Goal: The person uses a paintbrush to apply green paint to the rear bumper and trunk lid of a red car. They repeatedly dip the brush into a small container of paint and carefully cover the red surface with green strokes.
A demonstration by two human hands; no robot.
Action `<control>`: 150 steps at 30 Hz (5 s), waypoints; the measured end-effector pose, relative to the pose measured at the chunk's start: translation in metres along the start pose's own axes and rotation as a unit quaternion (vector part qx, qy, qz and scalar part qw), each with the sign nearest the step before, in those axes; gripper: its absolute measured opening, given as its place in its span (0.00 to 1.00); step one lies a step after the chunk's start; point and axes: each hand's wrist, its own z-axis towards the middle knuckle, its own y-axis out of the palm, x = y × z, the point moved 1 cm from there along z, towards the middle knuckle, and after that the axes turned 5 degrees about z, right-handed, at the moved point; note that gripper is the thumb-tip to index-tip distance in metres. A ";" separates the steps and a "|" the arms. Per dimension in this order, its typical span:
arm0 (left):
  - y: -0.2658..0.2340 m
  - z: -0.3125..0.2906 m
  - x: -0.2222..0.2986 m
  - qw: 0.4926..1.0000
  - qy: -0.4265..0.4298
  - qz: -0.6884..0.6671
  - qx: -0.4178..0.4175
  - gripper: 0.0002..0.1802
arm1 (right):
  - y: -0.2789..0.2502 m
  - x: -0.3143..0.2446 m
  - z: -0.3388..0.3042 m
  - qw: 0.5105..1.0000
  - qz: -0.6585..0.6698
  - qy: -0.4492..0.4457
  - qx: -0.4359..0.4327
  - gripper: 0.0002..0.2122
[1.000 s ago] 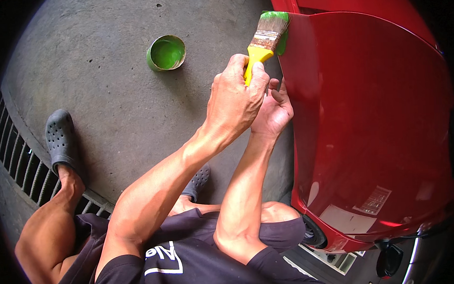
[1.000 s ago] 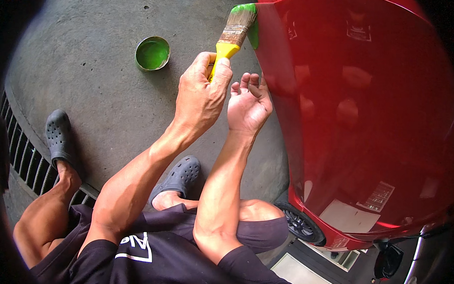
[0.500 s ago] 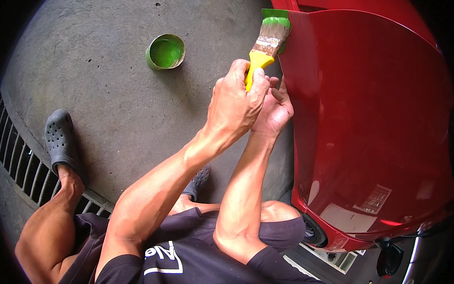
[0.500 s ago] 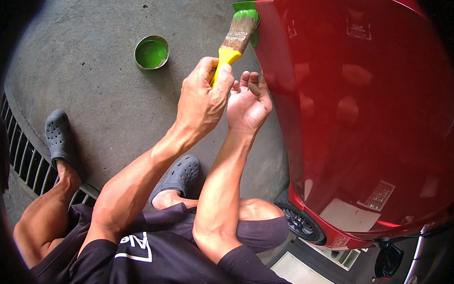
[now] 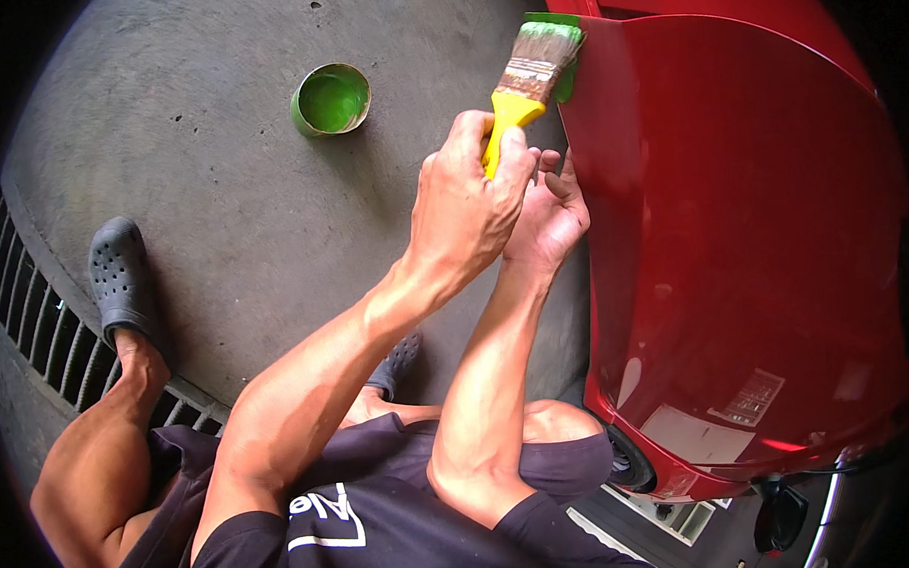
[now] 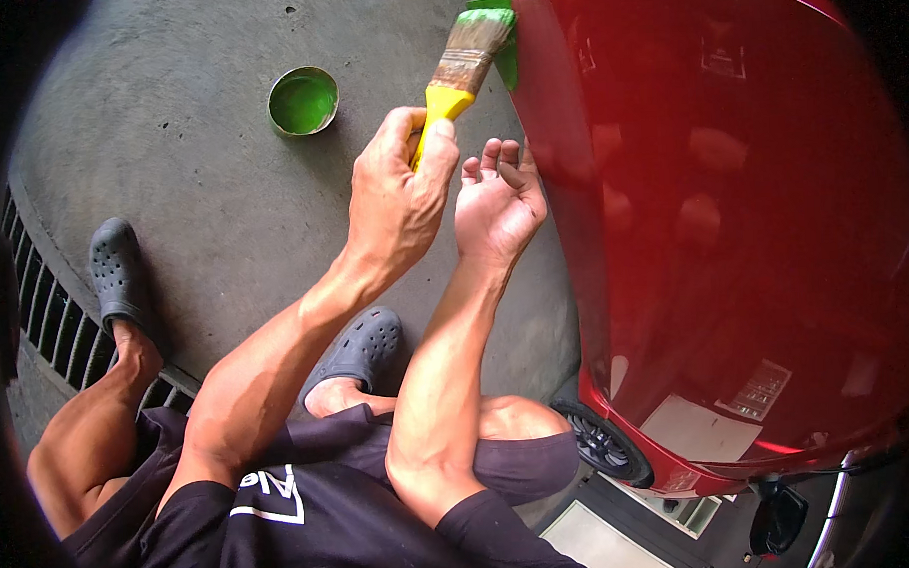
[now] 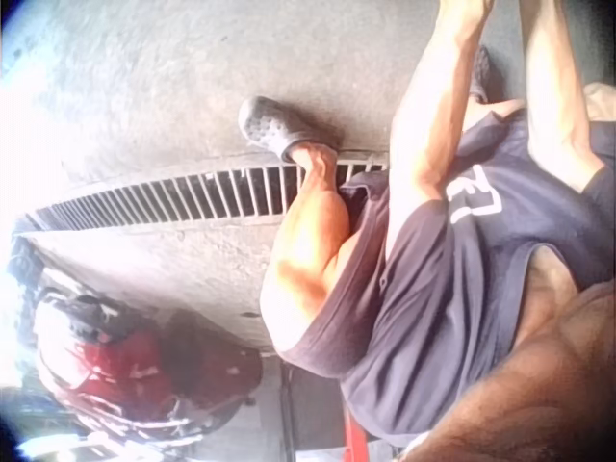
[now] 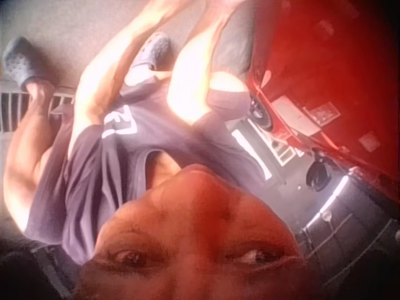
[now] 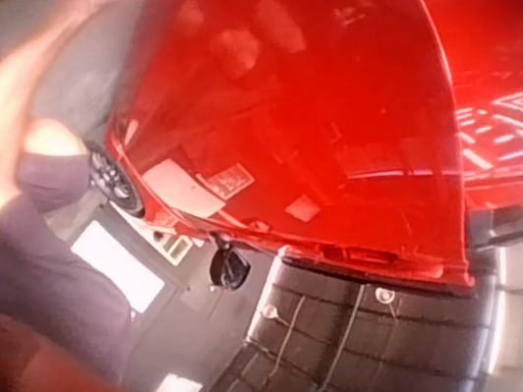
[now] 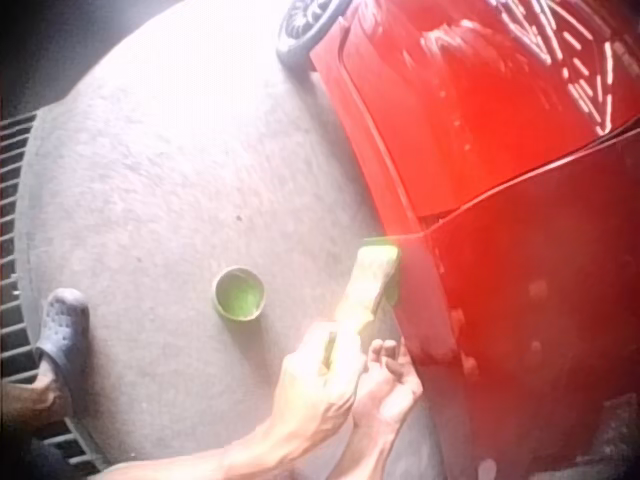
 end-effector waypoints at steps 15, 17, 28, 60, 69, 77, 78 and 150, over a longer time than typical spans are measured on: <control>0.010 -0.020 -0.032 0.993 -0.060 0.069 -0.079 0.21 | -0.002 0.003 0.002 1.000 0.010 -0.006 0.010 0.25; 0.011 -0.020 -0.035 0.990 -0.060 0.085 -0.091 0.21 | -0.005 0.003 0.004 1.000 0.018 -0.005 0.000 0.25; 0.008 -0.025 -0.044 0.990 -0.050 0.108 -0.072 0.21 | -0.009 0.000 0.005 1.000 0.029 0.001 0.011 0.24; 0.002 -0.006 -0.023 0.987 -0.042 -0.132 -0.081 0.21 | -0.005 0.001 0.005 1.000 0.008 0.003 -0.002 0.27; 0.004 0.000 -0.029 0.992 0.002 -0.089 -0.094 0.22 | -0.003 0.001 0.002 1.000 0.004 0.001 -0.002 0.26; 0.005 -0.001 -0.041 0.993 0.004 -0.086 -0.080 0.22 | -0.003 0.002 0.003 1.000 0.009 0.003 0.006 0.25; 0.005 -0.001 -0.045 0.994 0.003 -0.068 -0.087 0.21 | -0.003 0.001 0.002 1.000 0.007 0.004 0.003 0.25; -0.083 0.001 -0.049 0.844 -0.014 0.534 0.040 0.36 | -0.002 -0.003 0.003 1.000 0.006 -0.008 -0.009 0.21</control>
